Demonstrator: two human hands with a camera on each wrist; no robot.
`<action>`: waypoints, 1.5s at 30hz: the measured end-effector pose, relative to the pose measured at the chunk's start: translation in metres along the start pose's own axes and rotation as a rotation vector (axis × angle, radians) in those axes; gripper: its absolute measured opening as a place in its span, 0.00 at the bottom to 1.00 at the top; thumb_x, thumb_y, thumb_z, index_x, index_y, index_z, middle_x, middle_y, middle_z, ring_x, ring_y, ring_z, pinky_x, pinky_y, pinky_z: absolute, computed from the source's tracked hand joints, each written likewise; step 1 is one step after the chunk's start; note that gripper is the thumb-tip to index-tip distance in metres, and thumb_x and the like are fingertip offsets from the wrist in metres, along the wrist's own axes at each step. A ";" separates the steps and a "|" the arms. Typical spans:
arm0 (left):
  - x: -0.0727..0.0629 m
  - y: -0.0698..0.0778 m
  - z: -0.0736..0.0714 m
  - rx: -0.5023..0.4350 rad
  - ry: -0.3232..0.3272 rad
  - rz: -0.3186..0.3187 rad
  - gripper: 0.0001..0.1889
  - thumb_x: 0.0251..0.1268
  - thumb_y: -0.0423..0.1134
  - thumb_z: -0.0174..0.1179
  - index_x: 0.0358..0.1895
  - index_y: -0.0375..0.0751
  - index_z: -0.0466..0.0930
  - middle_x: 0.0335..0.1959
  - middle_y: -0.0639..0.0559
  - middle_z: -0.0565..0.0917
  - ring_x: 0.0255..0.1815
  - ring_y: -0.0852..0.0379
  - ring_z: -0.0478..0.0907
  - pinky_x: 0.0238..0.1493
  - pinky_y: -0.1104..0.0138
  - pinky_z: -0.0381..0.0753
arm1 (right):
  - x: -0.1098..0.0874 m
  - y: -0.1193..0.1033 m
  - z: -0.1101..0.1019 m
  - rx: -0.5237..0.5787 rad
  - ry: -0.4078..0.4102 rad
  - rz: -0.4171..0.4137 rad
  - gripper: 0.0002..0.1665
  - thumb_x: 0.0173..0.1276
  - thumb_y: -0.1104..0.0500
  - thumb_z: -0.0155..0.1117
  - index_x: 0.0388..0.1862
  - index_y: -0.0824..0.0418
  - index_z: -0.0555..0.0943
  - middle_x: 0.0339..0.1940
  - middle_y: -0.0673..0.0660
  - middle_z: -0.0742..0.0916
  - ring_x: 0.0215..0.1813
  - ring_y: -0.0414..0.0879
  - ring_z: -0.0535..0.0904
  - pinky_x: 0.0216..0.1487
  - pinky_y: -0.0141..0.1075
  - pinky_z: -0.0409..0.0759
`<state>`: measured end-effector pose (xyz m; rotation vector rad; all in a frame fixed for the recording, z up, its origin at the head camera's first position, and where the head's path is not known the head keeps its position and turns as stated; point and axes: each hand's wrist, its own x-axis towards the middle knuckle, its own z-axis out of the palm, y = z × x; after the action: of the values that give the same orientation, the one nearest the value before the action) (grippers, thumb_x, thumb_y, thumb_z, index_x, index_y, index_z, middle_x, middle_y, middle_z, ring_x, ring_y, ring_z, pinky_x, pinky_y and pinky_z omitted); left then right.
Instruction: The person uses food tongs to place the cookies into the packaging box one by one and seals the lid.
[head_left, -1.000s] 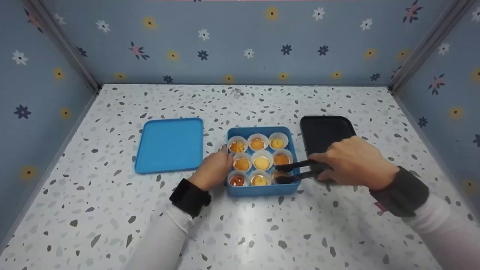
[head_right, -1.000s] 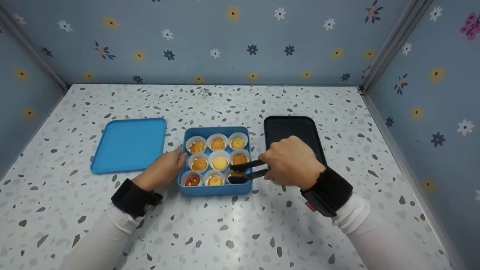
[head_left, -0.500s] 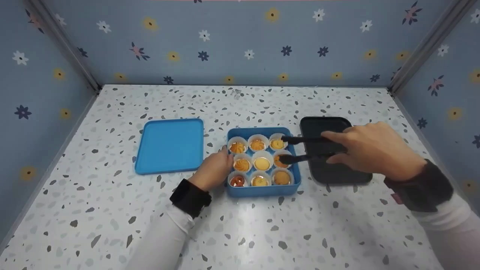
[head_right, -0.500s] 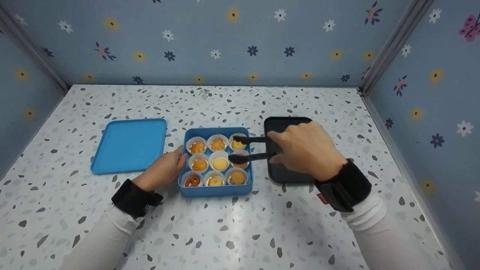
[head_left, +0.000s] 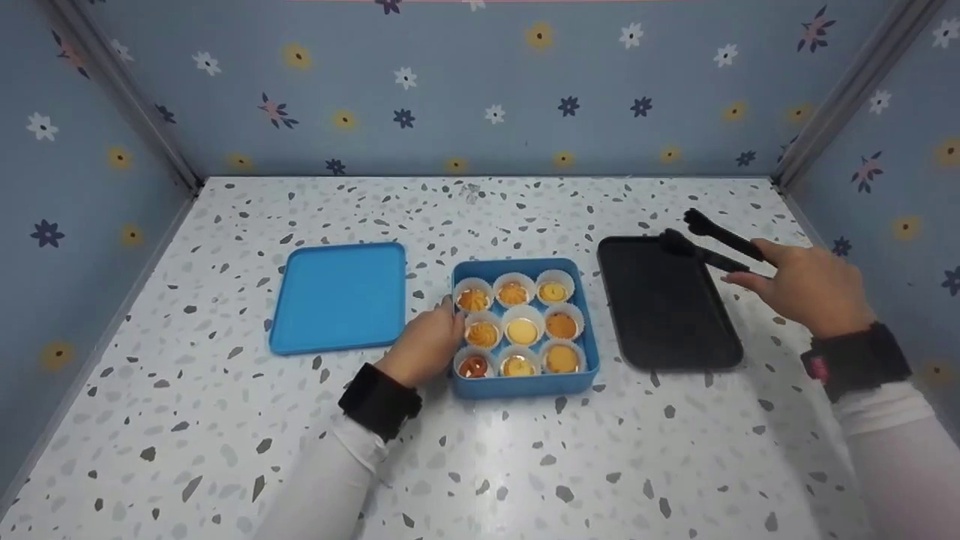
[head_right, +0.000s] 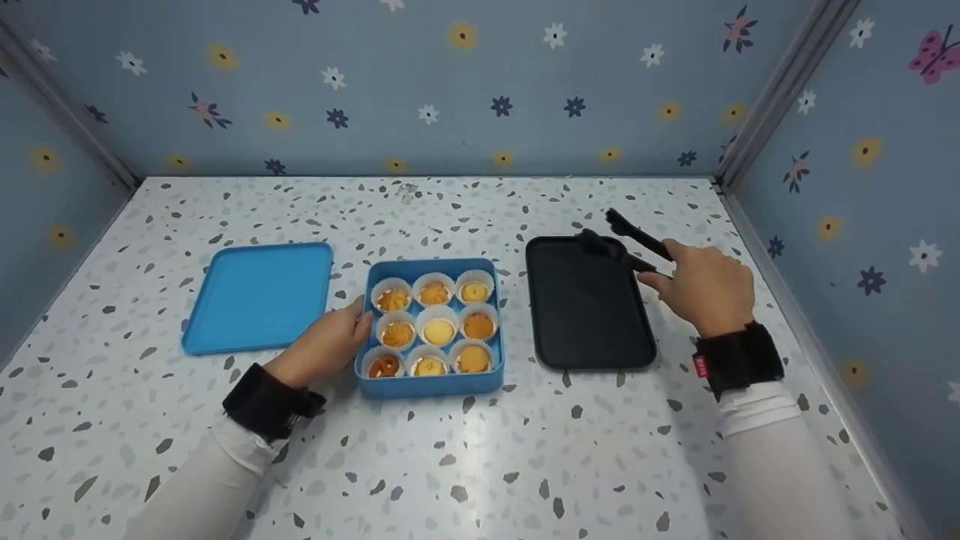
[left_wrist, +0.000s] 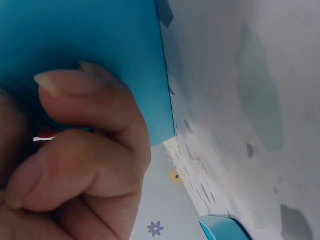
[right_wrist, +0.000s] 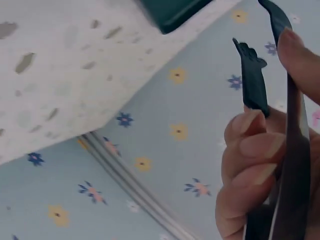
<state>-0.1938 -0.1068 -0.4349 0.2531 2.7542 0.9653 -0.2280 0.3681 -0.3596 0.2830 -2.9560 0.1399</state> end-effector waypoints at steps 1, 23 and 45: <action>0.000 -0.001 0.001 -0.002 0.000 -0.002 0.31 0.82 0.44 0.37 0.73 0.19 0.50 0.46 0.34 0.82 0.29 0.49 0.76 0.46 0.57 0.80 | 0.000 0.009 0.007 0.031 -0.012 0.035 0.46 0.67 0.32 0.60 0.66 0.68 0.74 0.23 0.68 0.83 0.18 0.57 0.73 0.14 0.49 0.66; 0.000 -0.001 0.001 0.021 0.006 0.015 0.31 0.82 0.43 0.37 0.72 0.18 0.51 0.64 0.25 0.72 0.48 0.41 0.78 0.61 0.52 0.75 | 0.004 0.035 0.058 0.047 -0.268 0.252 0.30 0.74 0.45 0.56 0.29 0.74 0.75 0.23 0.71 0.79 0.26 0.66 0.77 0.22 0.54 0.75; -0.001 0.002 0.001 0.013 0.001 -0.012 0.31 0.82 0.44 0.36 0.74 0.20 0.50 0.58 0.28 0.77 0.42 0.44 0.79 0.57 0.54 0.76 | 0.007 -0.124 0.037 0.581 0.013 0.005 0.24 0.80 0.56 0.51 0.68 0.68 0.73 0.40 0.63 0.85 0.26 0.47 0.79 0.25 0.34 0.80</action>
<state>-0.1922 -0.1052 -0.4343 0.2379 2.7607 0.9453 -0.2167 0.2414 -0.3849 0.3398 -2.8322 0.9976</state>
